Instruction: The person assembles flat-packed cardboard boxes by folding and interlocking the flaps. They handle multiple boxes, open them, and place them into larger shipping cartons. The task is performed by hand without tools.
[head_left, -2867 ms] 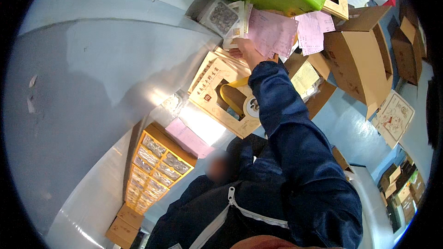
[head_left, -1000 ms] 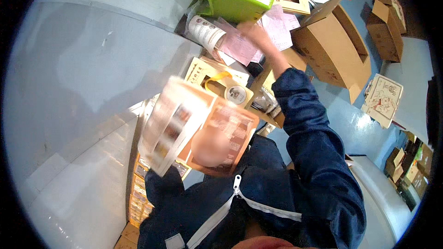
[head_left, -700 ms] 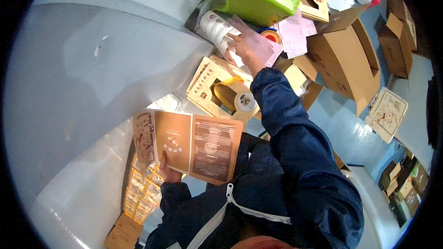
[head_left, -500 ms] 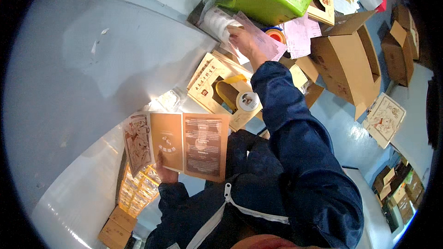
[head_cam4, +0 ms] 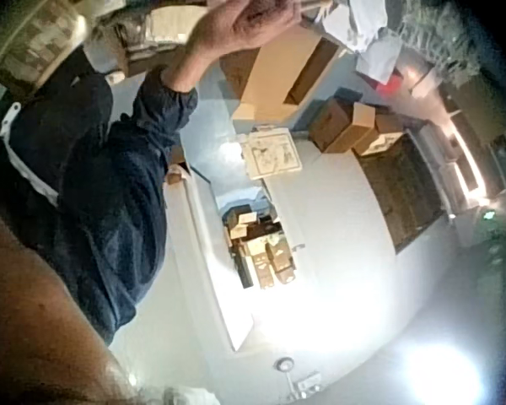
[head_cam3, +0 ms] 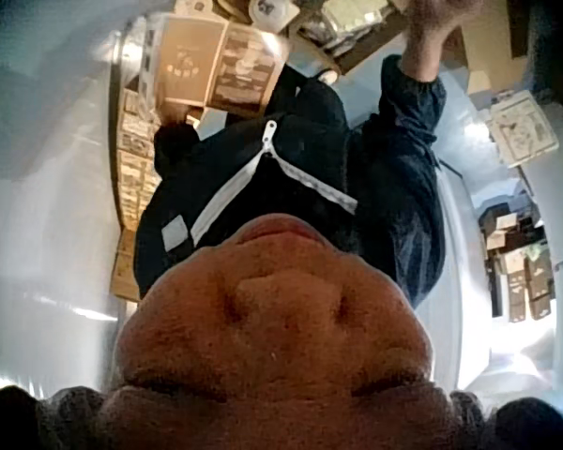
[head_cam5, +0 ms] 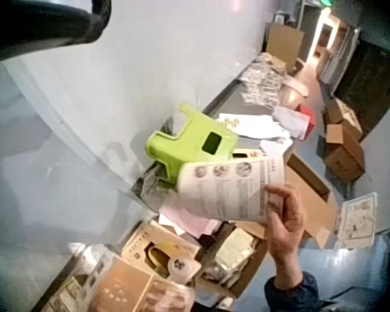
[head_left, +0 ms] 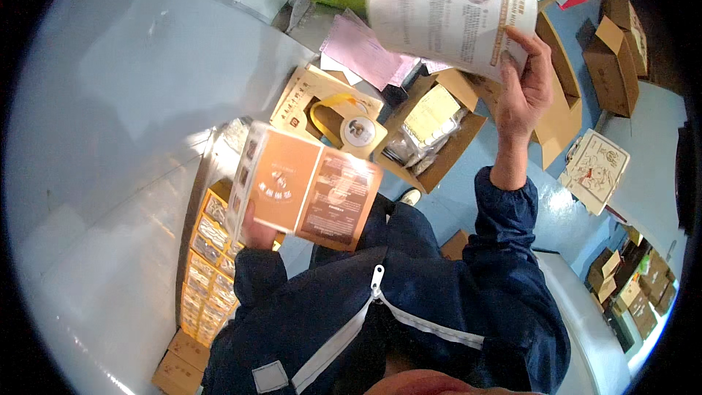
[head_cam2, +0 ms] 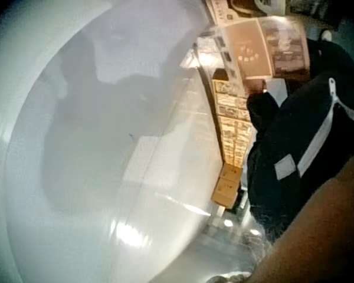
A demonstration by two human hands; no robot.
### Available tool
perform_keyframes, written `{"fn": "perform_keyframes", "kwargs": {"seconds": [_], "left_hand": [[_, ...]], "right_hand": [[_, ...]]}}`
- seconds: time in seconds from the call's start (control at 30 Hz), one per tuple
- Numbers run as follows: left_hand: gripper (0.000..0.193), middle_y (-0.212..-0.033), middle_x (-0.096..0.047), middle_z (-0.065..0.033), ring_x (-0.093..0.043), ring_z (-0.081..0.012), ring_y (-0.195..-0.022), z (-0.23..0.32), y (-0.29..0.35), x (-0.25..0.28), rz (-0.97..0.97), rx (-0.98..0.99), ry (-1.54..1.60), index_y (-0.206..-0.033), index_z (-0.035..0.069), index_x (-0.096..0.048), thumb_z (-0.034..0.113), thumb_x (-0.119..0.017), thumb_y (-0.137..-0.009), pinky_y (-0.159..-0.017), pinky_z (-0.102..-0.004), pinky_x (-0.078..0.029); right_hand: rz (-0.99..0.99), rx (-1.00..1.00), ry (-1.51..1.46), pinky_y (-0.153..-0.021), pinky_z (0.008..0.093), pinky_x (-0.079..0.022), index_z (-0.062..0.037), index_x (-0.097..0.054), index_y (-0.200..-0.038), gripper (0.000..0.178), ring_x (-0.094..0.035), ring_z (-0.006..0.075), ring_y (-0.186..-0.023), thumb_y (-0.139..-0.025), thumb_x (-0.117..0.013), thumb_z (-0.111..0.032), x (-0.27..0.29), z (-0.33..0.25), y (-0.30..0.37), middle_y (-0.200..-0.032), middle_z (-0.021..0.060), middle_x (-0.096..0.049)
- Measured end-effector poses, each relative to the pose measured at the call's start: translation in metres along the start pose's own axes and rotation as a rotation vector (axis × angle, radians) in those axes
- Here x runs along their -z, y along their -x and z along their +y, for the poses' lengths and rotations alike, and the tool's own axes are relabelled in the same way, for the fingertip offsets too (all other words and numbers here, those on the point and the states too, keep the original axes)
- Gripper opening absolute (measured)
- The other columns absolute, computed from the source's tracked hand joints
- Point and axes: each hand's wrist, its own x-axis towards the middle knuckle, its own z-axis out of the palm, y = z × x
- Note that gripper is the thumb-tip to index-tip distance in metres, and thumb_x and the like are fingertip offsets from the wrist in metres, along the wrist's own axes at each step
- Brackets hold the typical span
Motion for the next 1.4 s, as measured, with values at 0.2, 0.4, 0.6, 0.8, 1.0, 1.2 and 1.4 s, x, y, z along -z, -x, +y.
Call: {"fn": "perform_keyframes", "kwargs": {"seconds": [0.2, 0.4, 0.6, 0.8, 1.0, 1.2, 1.4], "left_hand": [[0.045, -0.131, -0.042, -0.0149, -0.04, -0.0273, -0.121, -0.068, -0.031, -0.089, -0.045, 0.126, -0.065, -0.131, 0.0, -0.032, 0.026, -0.034, -0.095, -0.103, -0.0406, -0.03], [0.041, -0.126, -0.046, -0.0142, -0.045, -0.0275, -0.115, -0.175, -0.004, -0.182, -0.37, 0.17, -0.161, -0.128, -0.002, -0.036, 0.022, -0.037, -0.094, -0.1, -0.04, -0.035], [0.04, -0.124, -0.049, -0.009, -0.048, -0.0228, -0.111, -0.285, 0.055, -0.217, -0.533, 0.434, -0.398, -0.125, 0.004, -0.042, 0.03, -0.038, -0.094, -0.096, -0.0373, -0.039], [0.044, -0.119, -0.053, -0.0115, -0.053, -0.0232, -0.105, -0.327, 0.059, -0.228, -0.96, 0.572, -0.313, -0.124, 0.004, -0.043, 0.034, -0.041, -0.092, -0.093, -0.0367, -0.043], [0.053, -0.131, -0.041, -0.0088, -0.042, -0.0233, -0.118, -0.323, 0.059, -0.252, -1.024, 0.7, -0.496, -0.133, 0.008, -0.032, 0.043, -0.034, -0.094, -0.101, -0.039, -0.035], [0.049, -0.128, -0.044, -0.0064, -0.043, -0.0238, -0.117, -0.328, 0.059, -0.245, -1.114, 0.537, -0.331, -0.129, 0.01, -0.039, 0.041, -0.038, -0.091, -0.098, -0.0404, -0.036], [0.048, -0.126, -0.044, -0.01, -0.045, -0.0245, -0.115, -0.298, 0.063, -0.254, -1.144, 0.467, -0.432, -0.127, 0.006, -0.04, 0.03, -0.049, -0.087, -0.097, -0.0382, -0.037]], "right_hand": [[0.094, 0.075, 0.568, -0.096, 0.0355, -0.038, -0.0069, -0.058, -0.113, 0.046, -0.049, 0.0256, -0.112, -0.071, -0.049, 0.009, 0.158, -0.034, 0.054, -0.114, 0.0116, -0.056], [-0.067, 0.273, 0.793, -0.082, 0.0357, -0.049, -0.0116, -0.051, -0.12, 0.055, -0.053, 0.0275, -0.107, -0.068, -0.053, 0.003, 0.242, -0.104, 0.135, -0.125, 0.0098, -0.05], [-0.493, 0.034, 0.584, -0.058, 0.0364, -0.051, -0.0063, -0.053, -0.108, 0.035, -0.061, 0.026, -0.076, -0.073, -0.051, -0.009, 0.193, -0.104, 0.264, -0.104, 0.0124, -0.056], [-0.268, -0.019, 0.829, -0.071, 0.0382, -0.051, -0.0041, -0.062, -0.095, 0.025, -0.062, 0.0279, -0.085, -0.074, -0.052, -0.014, 0.208, -0.09, 0.298, -0.098, 0.0165, -0.062], [-0.377, -0.383, 0.836, -0.054, 0.042, -0.05, -0.0117, -0.048, -0.114, 0.036, -0.063, 0.0323, -0.069, -0.078, -0.048, -0.013, 0.208, -0.09, 0.279, -0.091, 0.0168, -0.06], [-0.038, -0.13, 0.726, -0.1, 0.0467, -0.032, -0.0121, -0.045, -0.124, 0.043, -0.041, 0.0356, -0.118, -0.082, -0.045, -0.019, 0.189, -0.061, 0.325, -0.129, 0.0176, -0.041], [0.048, -0.133, 0.53, -0.087, 0.0417, -0.044, -0.0003, -0.044, -0.119, 0.039, -0.049, 0.037, -0.108, -0.086, -0.048, -0.02, 0.209, -0.122, 0.283, -0.118, 0.0221, -0.048]]}}
